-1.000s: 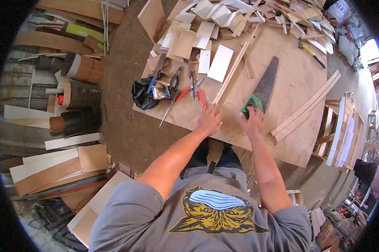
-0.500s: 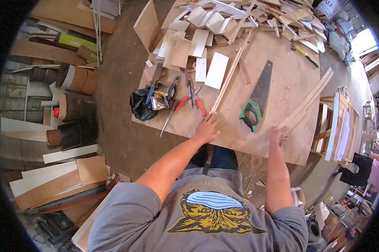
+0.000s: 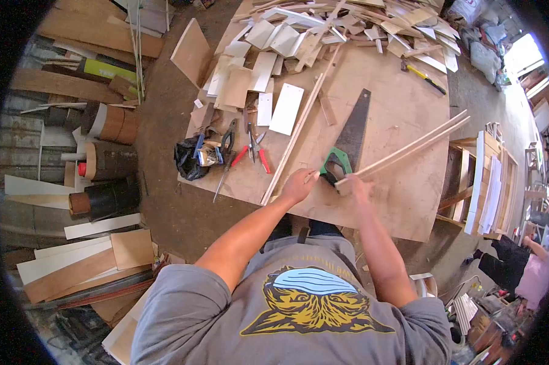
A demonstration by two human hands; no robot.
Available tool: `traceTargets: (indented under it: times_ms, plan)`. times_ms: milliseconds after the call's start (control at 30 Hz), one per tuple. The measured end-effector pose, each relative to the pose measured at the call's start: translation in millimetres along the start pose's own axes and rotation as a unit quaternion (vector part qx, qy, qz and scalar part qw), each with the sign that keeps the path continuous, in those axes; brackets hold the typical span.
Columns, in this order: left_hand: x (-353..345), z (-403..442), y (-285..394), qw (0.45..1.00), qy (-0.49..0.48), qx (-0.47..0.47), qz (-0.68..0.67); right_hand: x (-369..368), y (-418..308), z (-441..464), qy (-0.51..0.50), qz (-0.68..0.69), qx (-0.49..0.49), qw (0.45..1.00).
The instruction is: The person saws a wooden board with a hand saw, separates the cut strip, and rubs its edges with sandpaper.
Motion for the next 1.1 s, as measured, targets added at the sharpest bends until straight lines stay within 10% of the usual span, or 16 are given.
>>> traceTargets:
  times_ms: [133,533,933,1100]
  plan:
    - [-19,8,30,0.945,0.012,0.128,-0.301,-23,-43,-90,-0.223,0.036,0.072,0.971]
    - [28,-2,67,0.982,-0.035,0.036,0.185,6,-26,-52,-0.285,-0.097,0.232,0.925]
    - [57,-19,23,0.968,-0.13,0.186,-0.112,55,-119,-24,-0.25,0.256,0.005,0.934]
    - [67,-29,17,0.946,-0.163,0.252,-0.125,41,-122,-10,-0.223,0.207,0.022,0.952]
Point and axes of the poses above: each hand's wrist, its own z-axis towards the middle knuckle, its own x-axis out of the back of the hand, y = z × x, the point moved 1 cm from there along z, towards the middle knuckle, and after that the axes turned 5 degrees about -x, right-handed, at the moved point
